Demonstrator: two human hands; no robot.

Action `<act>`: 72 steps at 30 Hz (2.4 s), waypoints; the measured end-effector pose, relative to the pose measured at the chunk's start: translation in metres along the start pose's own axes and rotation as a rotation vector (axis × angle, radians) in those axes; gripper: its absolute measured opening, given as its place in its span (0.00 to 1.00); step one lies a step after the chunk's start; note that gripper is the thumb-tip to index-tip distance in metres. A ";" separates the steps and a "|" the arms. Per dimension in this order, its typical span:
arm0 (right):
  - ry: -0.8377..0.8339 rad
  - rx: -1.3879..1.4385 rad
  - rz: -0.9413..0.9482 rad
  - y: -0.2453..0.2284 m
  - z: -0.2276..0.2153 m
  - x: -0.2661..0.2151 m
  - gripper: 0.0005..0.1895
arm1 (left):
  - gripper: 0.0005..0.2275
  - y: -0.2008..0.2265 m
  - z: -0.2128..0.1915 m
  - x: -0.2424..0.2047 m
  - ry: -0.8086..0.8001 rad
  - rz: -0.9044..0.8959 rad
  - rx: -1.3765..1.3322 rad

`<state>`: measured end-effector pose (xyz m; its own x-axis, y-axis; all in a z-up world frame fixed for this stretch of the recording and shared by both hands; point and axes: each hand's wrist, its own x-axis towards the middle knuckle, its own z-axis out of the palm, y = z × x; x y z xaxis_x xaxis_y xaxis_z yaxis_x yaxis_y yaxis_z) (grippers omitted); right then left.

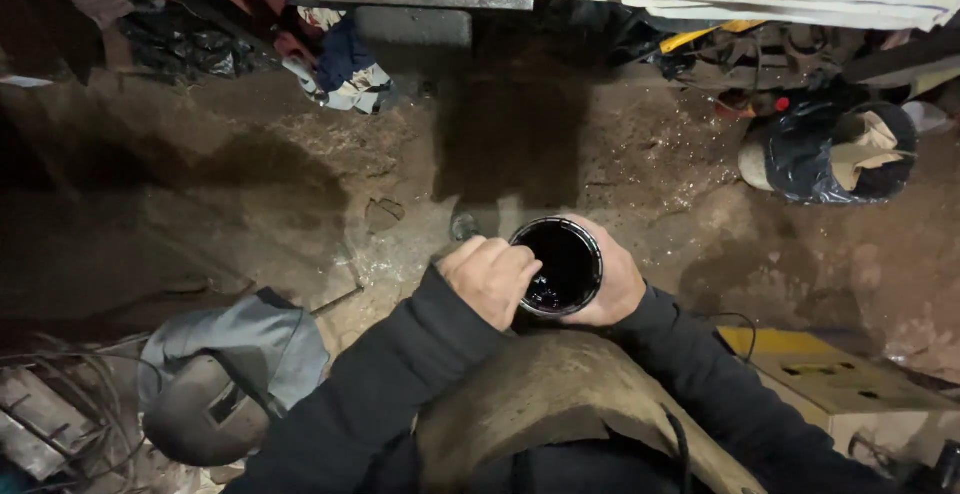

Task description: Mixing black paint in a can using a stirring tool and adding liquid from a bottle.

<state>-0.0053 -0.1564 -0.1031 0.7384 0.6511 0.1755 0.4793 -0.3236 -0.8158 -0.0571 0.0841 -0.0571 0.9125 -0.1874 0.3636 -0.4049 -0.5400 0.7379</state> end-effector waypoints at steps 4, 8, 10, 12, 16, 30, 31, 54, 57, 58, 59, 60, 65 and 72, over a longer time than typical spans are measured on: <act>0.059 -0.006 0.069 -0.013 0.006 0.004 0.53 | 0.03 -0.011 -0.002 -0.006 -0.055 -0.026 -0.059; 0.022 0.016 0.183 -0.011 0.006 -0.005 0.53 | 0.02 -0.007 -0.004 -0.007 -0.072 -0.063 -0.097; -0.007 0.068 0.242 -0.009 0.007 -0.010 0.50 | 0.03 -0.006 -0.002 -0.005 -0.091 -0.109 -0.053; -0.008 0.088 0.260 0.001 0.008 -0.020 0.52 | 0.03 -0.005 0.004 -0.006 -0.112 -0.129 -0.052; -0.023 0.175 0.265 0.008 0.010 -0.036 0.56 | 0.03 -0.006 0.019 -0.007 -0.152 -0.115 -0.038; -0.026 0.169 0.310 0.028 0.001 -0.064 0.58 | 0.03 -0.005 0.046 -0.004 -0.297 -0.033 -0.005; -0.014 0.155 0.251 0.030 -0.001 -0.064 0.58 | 0.03 -0.006 0.046 -0.004 -0.317 -0.017 -0.016; -0.056 0.160 0.212 0.028 -0.026 -0.062 0.55 | 0.04 0.018 0.055 0.013 -0.208 -0.061 -0.030; -0.044 0.179 0.217 0.030 -0.028 -0.061 0.55 | 0.04 0.024 0.052 0.016 -0.189 -0.173 -0.093; -0.014 0.173 0.221 0.030 -0.028 -0.062 0.56 | 0.04 0.027 0.050 0.017 -0.173 -0.233 -0.127; -0.009 0.166 0.209 0.030 -0.030 -0.060 0.56 | 0.04 0.028 0.044 0.020 -0.166 -0.221 -0.121; -0.002 0.170 0.218 0.028 -0.031 -0.059 0.58 | 0.04 0.029 0.038 0.022 -0.159 -0.188 -0.113; 0.002 0.160 0.209 0.022 -0.038 -0.050 0.60 | 0.04 0.045 0.013 0.036 -0.122 -0.127 -0.075; 0.017 0.088 0.182 0.013 -0.038 -0.045 0.59 | 0.04 0.049 0.023 0.036 -0.124 -0.145 -0.054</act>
<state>-0.0141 -0.2165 -0.1008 0.8172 0.5756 0.0292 0.2942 -0.3730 -0.8799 -0.0429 0.0321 -0.0210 0.9604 -0.2119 0.1808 -0.2679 -0.5246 0.8081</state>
